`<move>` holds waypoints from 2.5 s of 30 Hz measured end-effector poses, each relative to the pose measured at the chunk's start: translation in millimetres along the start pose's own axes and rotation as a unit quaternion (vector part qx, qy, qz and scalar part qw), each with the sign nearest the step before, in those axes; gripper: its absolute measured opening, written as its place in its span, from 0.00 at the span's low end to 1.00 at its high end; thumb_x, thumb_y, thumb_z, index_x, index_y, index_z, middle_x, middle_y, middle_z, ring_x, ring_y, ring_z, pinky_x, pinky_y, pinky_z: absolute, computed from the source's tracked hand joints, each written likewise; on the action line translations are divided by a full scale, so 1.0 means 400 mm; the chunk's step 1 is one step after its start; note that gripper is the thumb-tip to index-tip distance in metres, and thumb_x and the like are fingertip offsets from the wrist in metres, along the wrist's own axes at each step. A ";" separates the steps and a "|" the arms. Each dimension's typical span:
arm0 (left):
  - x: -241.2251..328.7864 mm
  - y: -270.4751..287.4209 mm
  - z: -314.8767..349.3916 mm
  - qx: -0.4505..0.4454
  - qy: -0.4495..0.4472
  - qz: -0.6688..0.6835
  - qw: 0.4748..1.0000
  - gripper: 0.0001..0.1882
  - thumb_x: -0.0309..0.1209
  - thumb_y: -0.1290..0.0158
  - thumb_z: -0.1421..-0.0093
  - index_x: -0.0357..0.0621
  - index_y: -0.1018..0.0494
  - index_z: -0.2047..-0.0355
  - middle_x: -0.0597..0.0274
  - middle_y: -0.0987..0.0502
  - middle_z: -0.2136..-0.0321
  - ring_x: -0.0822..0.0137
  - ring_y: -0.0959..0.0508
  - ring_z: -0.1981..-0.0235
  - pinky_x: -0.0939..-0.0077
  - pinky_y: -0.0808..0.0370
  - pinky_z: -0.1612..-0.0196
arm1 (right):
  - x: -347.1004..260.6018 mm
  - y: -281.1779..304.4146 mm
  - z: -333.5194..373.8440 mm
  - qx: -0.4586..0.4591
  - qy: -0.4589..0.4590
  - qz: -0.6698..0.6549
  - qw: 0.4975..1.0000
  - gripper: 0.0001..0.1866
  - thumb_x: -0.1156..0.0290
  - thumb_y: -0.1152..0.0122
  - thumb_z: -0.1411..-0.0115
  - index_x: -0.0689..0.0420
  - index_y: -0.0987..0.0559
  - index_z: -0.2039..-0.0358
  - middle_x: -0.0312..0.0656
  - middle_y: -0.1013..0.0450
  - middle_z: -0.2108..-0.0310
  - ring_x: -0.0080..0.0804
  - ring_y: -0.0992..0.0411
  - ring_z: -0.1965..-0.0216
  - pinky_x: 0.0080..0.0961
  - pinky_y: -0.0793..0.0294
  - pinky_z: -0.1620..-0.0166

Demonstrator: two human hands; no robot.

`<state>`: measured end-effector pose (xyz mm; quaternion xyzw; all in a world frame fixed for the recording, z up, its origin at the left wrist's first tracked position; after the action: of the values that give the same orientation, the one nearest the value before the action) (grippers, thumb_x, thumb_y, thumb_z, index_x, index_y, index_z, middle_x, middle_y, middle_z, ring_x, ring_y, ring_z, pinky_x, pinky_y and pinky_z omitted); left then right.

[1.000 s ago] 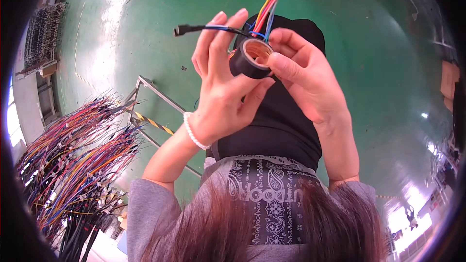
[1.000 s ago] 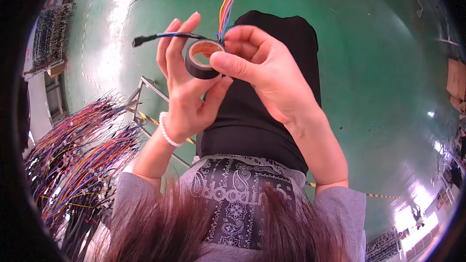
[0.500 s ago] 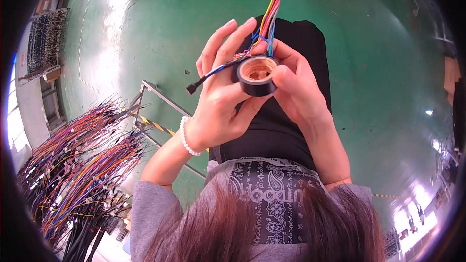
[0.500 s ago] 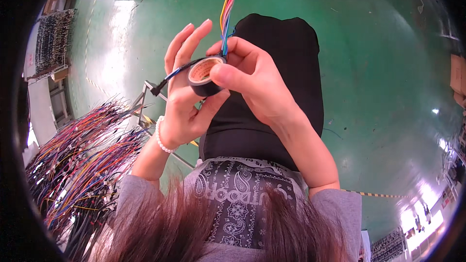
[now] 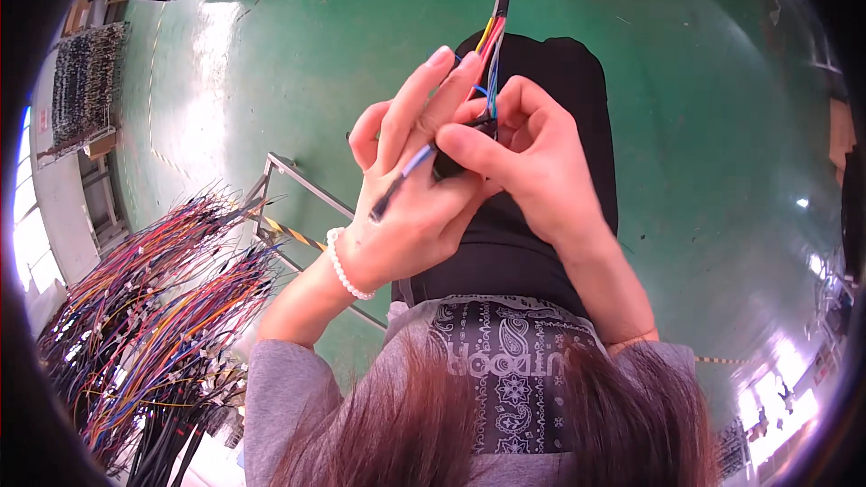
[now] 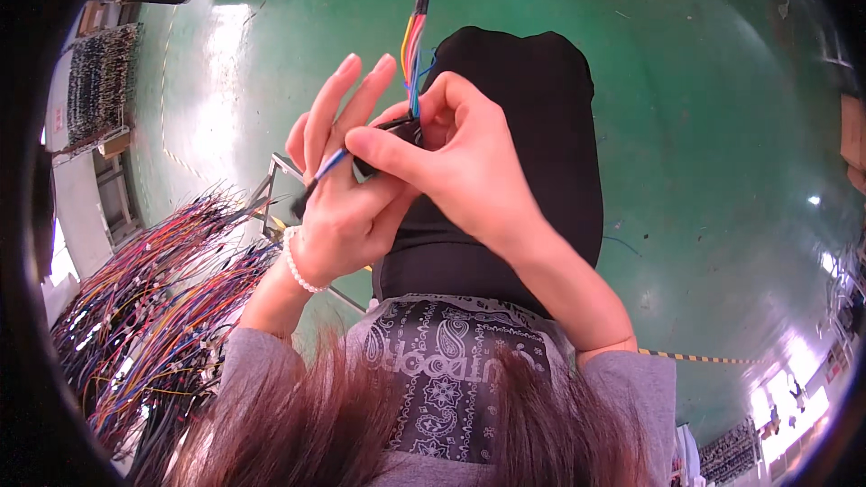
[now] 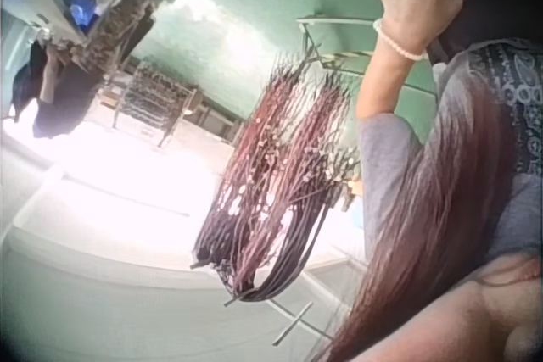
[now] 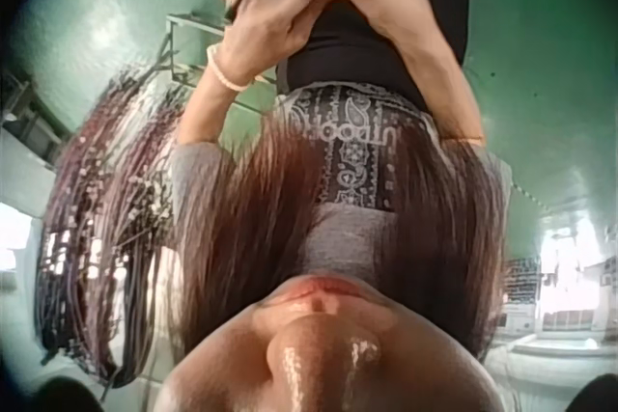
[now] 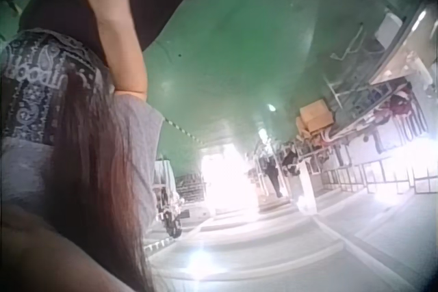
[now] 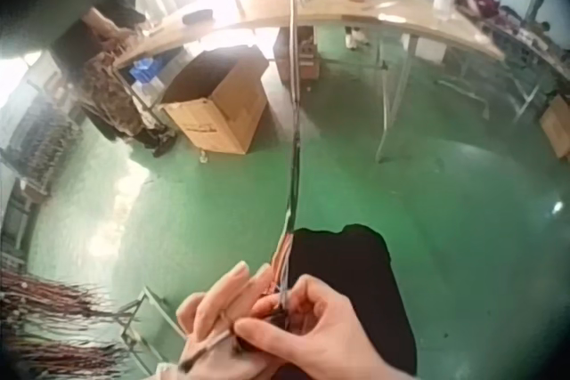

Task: Wrapping electrical wire bundles with tape and measuring lengths using a ruler.

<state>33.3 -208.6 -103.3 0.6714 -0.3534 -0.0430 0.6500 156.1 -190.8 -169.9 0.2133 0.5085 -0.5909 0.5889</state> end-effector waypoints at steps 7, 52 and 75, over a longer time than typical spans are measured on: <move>-0.031 0.007 0.004 -0.022 0.026 0.146 0.989 0.07 0.31 0.42 0.50 0.39 0.22 0.78 0.40 0.41 0.38 0.43 0.49 0.33 0.51 0.49 0.37 | 0.021 -0.003 -0.032 -0.179 0.063 -0.128 0.974 0.25 0.56 0.40 0.39 0.64 0.28 0.50 0.39 0.26 0.56 0.26 0.30 0.50 0.26 0.32 0.45; 0.080 0.038 -0.006 0.048 0.011 0.096 0.994 0.06 0.26 0.40 0.50 0.40 0.27 0.76 0.51 0.34 0.62 0.52 0.37 0.58 0.62 0.38 0.53 | -0.077 0.058 0.052 0.146 0.300 0.207 0.920 0.13 0.80 0.32 0.50 0.60 0.24 0.64 0.31 0.33 0.71 0.13 0.35 0.72 0.10 0.34 0.67; 0.050 0.043 0.012 0.105 -0.004 0.218 0.970 0.10 0.31 0.39 0.50 0.41 0.29 0.77 0.53 0.34 0.65 0.52 0.35 0.61 0.59 0.36 0.57 | -0.064 0.031 0.022 0.182 0.228 0.155 0.944 0.09 0.76 0.32 0.49 0.63 0.22 0.68 0.36 0.23 0.69 0.17 0.28 0.68 0.14 0.31 0.62</move>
<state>38.4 -221.6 -80.5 0.6425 -0.4963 0.1344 0.5681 176.0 -183.6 -149.1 0.5219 0.4733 -0.5102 0.4932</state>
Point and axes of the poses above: each hand's wrist, its own z-axis away from the middle knuckle, its own y-axis out of the back of the hand, x = y × z, the point moved 4 cm from there along -z, towards the middle knuckle
